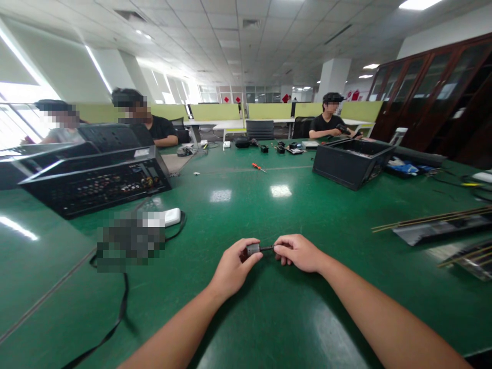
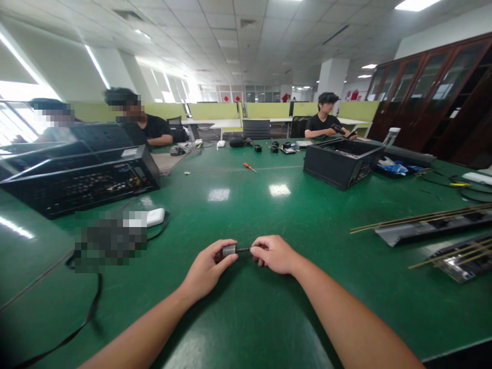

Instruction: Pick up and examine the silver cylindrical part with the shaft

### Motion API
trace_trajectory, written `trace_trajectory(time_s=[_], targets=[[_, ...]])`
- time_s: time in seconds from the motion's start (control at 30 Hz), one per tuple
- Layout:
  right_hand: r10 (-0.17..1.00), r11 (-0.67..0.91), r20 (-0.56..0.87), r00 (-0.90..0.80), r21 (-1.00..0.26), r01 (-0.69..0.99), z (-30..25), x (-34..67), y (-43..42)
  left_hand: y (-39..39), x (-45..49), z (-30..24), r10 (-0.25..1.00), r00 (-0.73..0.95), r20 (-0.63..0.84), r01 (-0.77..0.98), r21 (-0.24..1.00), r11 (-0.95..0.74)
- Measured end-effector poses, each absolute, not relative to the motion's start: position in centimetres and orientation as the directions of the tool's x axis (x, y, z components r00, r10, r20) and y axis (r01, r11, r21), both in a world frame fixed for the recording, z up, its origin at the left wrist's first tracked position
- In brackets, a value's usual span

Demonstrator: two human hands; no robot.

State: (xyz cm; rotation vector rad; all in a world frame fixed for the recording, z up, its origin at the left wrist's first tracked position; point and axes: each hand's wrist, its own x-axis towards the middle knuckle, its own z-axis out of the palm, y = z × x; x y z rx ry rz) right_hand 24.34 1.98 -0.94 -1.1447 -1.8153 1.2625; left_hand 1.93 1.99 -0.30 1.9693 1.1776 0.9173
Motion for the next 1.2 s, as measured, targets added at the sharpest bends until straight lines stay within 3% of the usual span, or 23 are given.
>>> trace_trajectory(time_s=[1.2], targets=[[0.92,0.088,-0.038,-0.391,-0.95,0.3,-0.86,25.19,2.32,2.15,1.95,-0.26,0.919,0.327,0.22,0.417,0.839,-0.349]])
